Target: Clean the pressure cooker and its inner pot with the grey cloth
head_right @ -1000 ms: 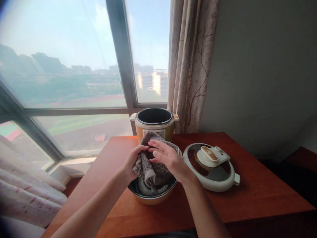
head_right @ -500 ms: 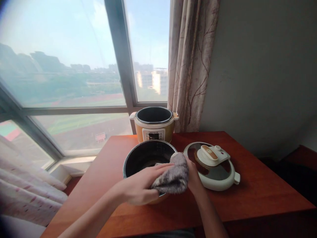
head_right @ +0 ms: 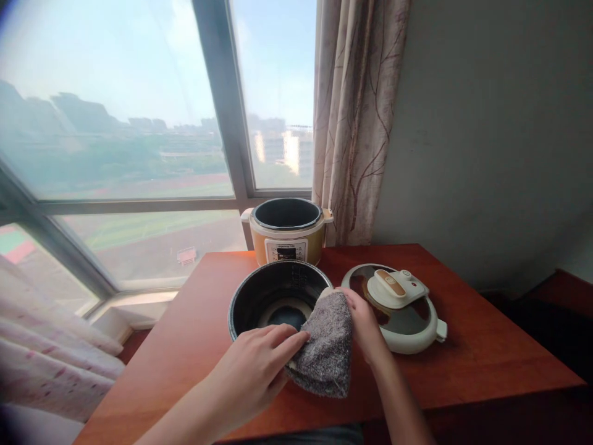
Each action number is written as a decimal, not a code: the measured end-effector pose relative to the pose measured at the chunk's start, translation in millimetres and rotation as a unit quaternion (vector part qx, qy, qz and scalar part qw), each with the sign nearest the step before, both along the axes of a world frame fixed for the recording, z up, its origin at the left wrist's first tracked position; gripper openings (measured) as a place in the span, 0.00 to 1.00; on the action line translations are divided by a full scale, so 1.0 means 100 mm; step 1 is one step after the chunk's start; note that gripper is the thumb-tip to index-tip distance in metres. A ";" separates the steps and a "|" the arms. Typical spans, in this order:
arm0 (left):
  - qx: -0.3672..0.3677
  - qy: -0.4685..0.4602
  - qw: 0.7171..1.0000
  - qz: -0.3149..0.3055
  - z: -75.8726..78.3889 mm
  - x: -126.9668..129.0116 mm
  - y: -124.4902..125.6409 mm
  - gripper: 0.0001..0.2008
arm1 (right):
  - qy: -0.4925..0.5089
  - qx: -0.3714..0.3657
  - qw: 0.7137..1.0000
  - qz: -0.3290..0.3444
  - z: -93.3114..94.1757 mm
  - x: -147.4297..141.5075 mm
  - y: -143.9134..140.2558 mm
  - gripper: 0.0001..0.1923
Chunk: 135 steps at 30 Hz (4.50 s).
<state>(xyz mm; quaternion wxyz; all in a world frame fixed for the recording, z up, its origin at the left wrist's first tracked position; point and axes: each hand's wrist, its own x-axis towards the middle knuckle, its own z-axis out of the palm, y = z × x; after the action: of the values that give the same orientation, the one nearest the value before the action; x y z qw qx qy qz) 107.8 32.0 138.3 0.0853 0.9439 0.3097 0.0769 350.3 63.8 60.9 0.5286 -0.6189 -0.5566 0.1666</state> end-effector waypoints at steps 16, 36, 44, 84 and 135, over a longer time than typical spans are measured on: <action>0.165 -0.087 0.977 -0.105 0.09 -0.20 0.38 0.16 | 0.184 -0.026 0.977 0.106 0.55 -0.31 -0.41 0.24; -0.047 -0.093 0.995 0.001 -0.12 -0.56 0.19 0.24 | -0.298 0.092 0.917 0.249 0.71 -0.05 -0.92 0.25; 0.068 -0.233 0.970 0.017 -0.59 -0.80 0.33 0.15 | -0.444 -0.058 0.832 0.327 0.55 -0.62 -0.45 0.26; 0.134 -0.331 0.934 -0.005 -0.66 -0.68 0.31 0.10 | -0.376 0.000 0.869 0.322 0.38 -0.44 -0.50 0.15; 0.121 -0.333 0.930 0.100 -0.71 -0.45 -0.06 0.10 | -0.292 0.143 0.941 0.092 -0.02 -1.07 -0.64 0.07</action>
<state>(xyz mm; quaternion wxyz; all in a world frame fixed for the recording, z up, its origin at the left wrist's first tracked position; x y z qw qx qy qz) 63.2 25.9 67.4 0.0604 0.8314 0.3445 0.4317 243.2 0.0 59.2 0.4078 -0.5045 -0.7591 -0.0545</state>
